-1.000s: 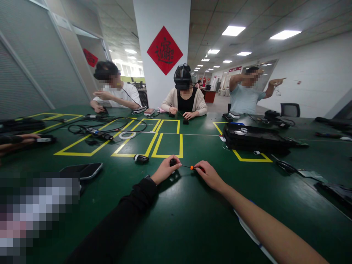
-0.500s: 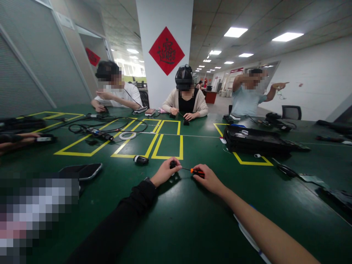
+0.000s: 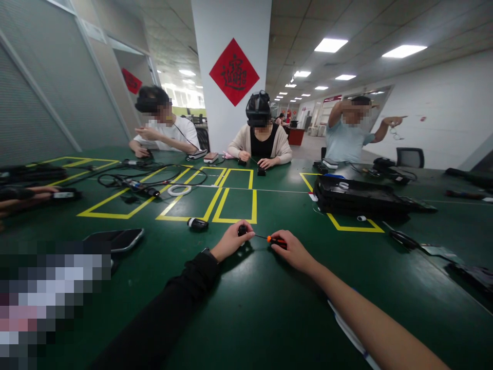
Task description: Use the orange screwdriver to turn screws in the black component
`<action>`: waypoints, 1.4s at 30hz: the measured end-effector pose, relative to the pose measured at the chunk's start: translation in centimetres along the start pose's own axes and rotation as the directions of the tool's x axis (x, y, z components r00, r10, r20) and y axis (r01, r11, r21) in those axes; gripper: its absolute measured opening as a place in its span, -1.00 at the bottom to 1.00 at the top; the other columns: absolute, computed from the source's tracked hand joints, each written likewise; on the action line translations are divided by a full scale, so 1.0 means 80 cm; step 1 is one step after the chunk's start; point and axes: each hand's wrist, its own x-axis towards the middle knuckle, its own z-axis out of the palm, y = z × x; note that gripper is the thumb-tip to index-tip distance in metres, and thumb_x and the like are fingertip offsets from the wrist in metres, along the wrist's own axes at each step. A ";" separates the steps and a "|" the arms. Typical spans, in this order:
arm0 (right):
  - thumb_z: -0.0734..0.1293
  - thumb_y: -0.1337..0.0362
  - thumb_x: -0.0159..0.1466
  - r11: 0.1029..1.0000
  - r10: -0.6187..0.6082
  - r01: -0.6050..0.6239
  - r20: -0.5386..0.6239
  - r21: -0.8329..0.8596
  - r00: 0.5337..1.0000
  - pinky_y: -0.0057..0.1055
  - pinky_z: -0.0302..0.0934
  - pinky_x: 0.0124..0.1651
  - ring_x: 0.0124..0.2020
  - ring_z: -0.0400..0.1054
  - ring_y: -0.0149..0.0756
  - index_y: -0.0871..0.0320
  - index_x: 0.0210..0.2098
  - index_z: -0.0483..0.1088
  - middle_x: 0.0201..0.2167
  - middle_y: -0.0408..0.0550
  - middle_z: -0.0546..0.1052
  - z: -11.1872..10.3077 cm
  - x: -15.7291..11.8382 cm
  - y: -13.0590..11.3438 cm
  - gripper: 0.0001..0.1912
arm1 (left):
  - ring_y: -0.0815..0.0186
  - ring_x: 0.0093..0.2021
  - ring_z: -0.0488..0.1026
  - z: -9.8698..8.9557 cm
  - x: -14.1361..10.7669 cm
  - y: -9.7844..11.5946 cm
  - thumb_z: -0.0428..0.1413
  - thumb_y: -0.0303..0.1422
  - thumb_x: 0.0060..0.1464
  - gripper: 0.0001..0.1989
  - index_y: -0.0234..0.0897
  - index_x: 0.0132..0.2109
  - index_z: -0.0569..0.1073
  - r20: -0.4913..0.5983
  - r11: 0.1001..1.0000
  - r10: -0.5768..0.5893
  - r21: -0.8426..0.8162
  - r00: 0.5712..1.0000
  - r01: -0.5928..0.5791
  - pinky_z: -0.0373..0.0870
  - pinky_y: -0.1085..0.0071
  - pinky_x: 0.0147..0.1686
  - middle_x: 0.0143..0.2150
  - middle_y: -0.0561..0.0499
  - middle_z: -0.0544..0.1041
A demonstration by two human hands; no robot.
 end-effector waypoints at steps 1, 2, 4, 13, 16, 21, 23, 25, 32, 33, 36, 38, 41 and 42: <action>0.25 0.28 0.17 1.000 0.000 0.000 0.002 0.000 1.000 -0.30 0.15 -0.07 -0.17 0.25 -0.27 0.14 -0.17 0.34 -0.22 -0.04 0.39 0.000 0.000 0.000 -0.78 | 0.36 -0.34 0.33 0.000 0.000 0.000 0.08 -0.25 -0.02 -0.81 -0.30 -0.32 0.35 -0.002 1.000 0.000 -0.001 1.000 0.000 0.25 0.43 -0.27 -0.37 0.06 0.39; 0.25 0.28 0.18 1.000 0.000 0.000 0.006 -0.001 1.000 -0.30 0.14 -0.07 -0.17 0.25 -0.27 0.14 -0.17 0.34 -0.22 -0.04 0.39 0.000 0.000 0.001 -0.78 | 0.36 -0.34 0.33 0.001 0.000 0.000 0.09 -0.26 -0.02 -0.81 -0.30 -0.32 0.35 -0.003 1.000 0.000 -0.004 1.000 0.000 0.25 0.43 -0.27 -0.38 0.06 0.39; 0.25 0.28 0.18 1.000 -0.002 0.002 0.008 -0.004 1.000 -0.30 0.14 -0.07 -0.16 0.25 -0.27 0.14 -0.17 0.34 -0.22 -0.04 0.39 0.000 -0.001 0.002 -0.78 | 0.36 -0.35 0.33 0.001 0.000 0.001 0.09 -0.26 -0.02 -0.81 -0.31 -0.32 0.35 -0.006 1.000 -0.001 -0.008 1.000 0.001 0.25 0.43 -0.28 -0.38 0.06 0.39; 0.25 0.28 0.18 1.000 0.005 -0.005 0.006 -0.021 1.000 -0.31 0.14 -0.08 -0.17 0.25 -0.27 0.14 -0.18 0.35 -0.23 -0.05 0.39 0.000 0.002 0.000 -0.80 | 0.38 -0.37 0.32 0.000 0.001 0.005 0.08 -0.27 -0.02 -0.82 -0.31 -0.34 0.35 -0.005 1.000 -0.004 0.000 1.000 0.004 0.25 0.45 -0.30 -0.40 0.07 0.38; 0.25 0.28 0.18 1.000 0.005 -0.005 0.007 -0.025 1.000 -0.31 0.14 -0.08 -0.18 0.25 -0.27 0.14 -0.19 0.35 -0.24 -0.04 0.39 -0.001 0.002 0.000 -0.80 | 0.37 -0.37 0.32 0.000 0.001 0.005 0.08 -0.27 -0.02 -0.82 -0.31 -0.34 0.35 -0.002 1.000 -0.004 -0.005 1.000 0.004 0.25 0.44 -0.29 -0.39 0.07 0.38; 0.25 0.27 0.18 1.000 0.003 -0.003 0.005 -0.025 1.000 -0.32 0.14 -0.09 -0.19 0.25 -0.28 0.15 -0.19 0.36 -0.25 -0.04 0.39 0.000 0.002 0.001 -0.79 | 0.37 -0.36 0.33 0.000 0.000 0.005 0.07 -0.27 -0.01 -0.83 -0.30 -0.33 0.36 0.002 1.000 -0.001 -0.003 1.000 0.001 0.25 0.43 -0.28 -0.39 0.07 0.39; 0.25 0.27 0.17 1.000 0.002 -0.002 0.002 -0.026 1.000 -0.32 0.14 -0.10 -0.19 0.25 -0.28 0.16 -0.19 0.36 -0.25 -0.04 0.39 0.000 0.002 0.001 -0.79 | 0.36 -0.35 0.33 0.000 -0.001 0.005 0.07 -0.27 -0.02 -0.83 -0.30 -0.33 0.36 0.000 1.000 0.000 0.009 1.000 0.000 0.26 0.42 -0.27 -0.39 0.07 0.39; 0.25 0.27 0.18 1.000 0.002 -0.002 0.001 -0.029 1.000 -0.31 0.14 -0.10 -0.19 0.25 -0.28 0.16 -0.19 0.36 -0.25 -0.04 0.39 0.000 0.001 -0.001 -0.80 | 0.35 -0.34 0.34 0.001 -0.001 0.006 0.07 -0.28 -0.02 -0.83 -0.31 -0.34 0.36 -0.008 1.000 -0.005 0.022 1.000 0.006 0.26 0.41 -0.26 -0.38 0.06 0.40; 0.25 0.28 0.18 1.000 0.015 -0.015 0.005 -0.018 1.000 -0.30 0.14 -0.08 -0.18 0.25 -0.28 0.15 -0.18 0.36 -0.24 -0.04 0.39 -0.001 0.000 -0.002 -0.79 | 0.34 -0.33 0.34 0.001 -0.002 0.007 0.07 -0.27 -0.02 -0.83 -0.30 -0.34 0.37 -0.018 0.999 -0.002 0.034 1.000 0.002 0.27 0.40 -0.26 -0.38 0.04 0.41; 0.25 0.28 0.17 1.000 0.013 -0.012 0.005 -0.017 1.000 -0.30 0.14 -0.09 -0.18 0.25 -0.28 0.16 -0.19 0.36 -0.24 -0.04 0.39 -0.001 0.000 -0.001 -0.79 | 0.34 -0.34 0.34 0.001 -0.002 0.007 0.07 -0.27 -0.02 -0.83 -0.31 -0.34 0.37 -0.017 0.999 -0.001 0.032 1.000 0.001 0.27 0.40 -0.26 -0.38 0.05 0.41; 0.25 0.28 0.18 1.000 -0.002 0.002 0.000 -0.022 1.000 -0.31 0.14 -0.10 -0.19 0.25 -0.28 0.16 -0.20 0.36 -0.25 -0.04 0.39 0.000 0.001 0.001 -0.80 | 0.35 -0.36 0.34 0.001 -0.002 0.006 0.07 -0.26 -0.02 -0.82 -0.31 -0.33 0.37 -0.014 1.000 0.004 0.021 1.000 -0.003 0.27 0.41 -0.28 -0.39 0.05 0.41; 0.25 0.28 0.18 1.000 -0.012 0.012 -0.004 -0.028 1.000 -0.31 0.14 -0.10 -0.20 0.25 -0.28 0.16 -0.20 0.36 -0.26 -0.04 0.40 0.000 0.001 0.001 -0.80 | 0.36 -0.36 0.34 0.001 -0.002 0.006 0.07 -0.26 -0.02 -0.82 -0.31 -0.33 0.37 -0.015 1.000 -0.002 0.018 1.000 0.002 0.27 0.41 -0.29 -0.40 0.06 0.40; 0.25 0.28 0.18 0.999 -0.016 0.016 -0.004 -0.035 1.000 -0.30 0.14 -0.09 -0.19 0.24 -0.28 0.16 -0.20 0.36 -0.26 -0.04 0.39 0.000 0.001 0.002 -0.80 | 0.36 -0.36 0.33 0.001 -0.002 0.006 0.07 -0.27 -0.02 -0.82 -0.31 -0.33 0.36 -0.015 1.000 -0.002 0.023 1.000 0.002 0.26 0.41 -0.27 -0.39 0.06 0.40; 0.25 0.28 0.18 0.999 -0.016 0.016 -0.001 -0.035 1.000 -0.30 0.14 -0.09 -0.19 0.24 -0.28 0.16 -0.20 0.36 -0.25 -0.04 0.39 0.000 0.001 0.002 -0.80 | 0.36 -0.35 0.34 0.001 -0.002 0.006 0.07 -0.27 -0.02 -0.82 -0.31 -0.33 0.36 -0.013 1.000 0.001 0.024 1.000 0.000 0.26 0.41 -0.27 -0.39 0.06 0.40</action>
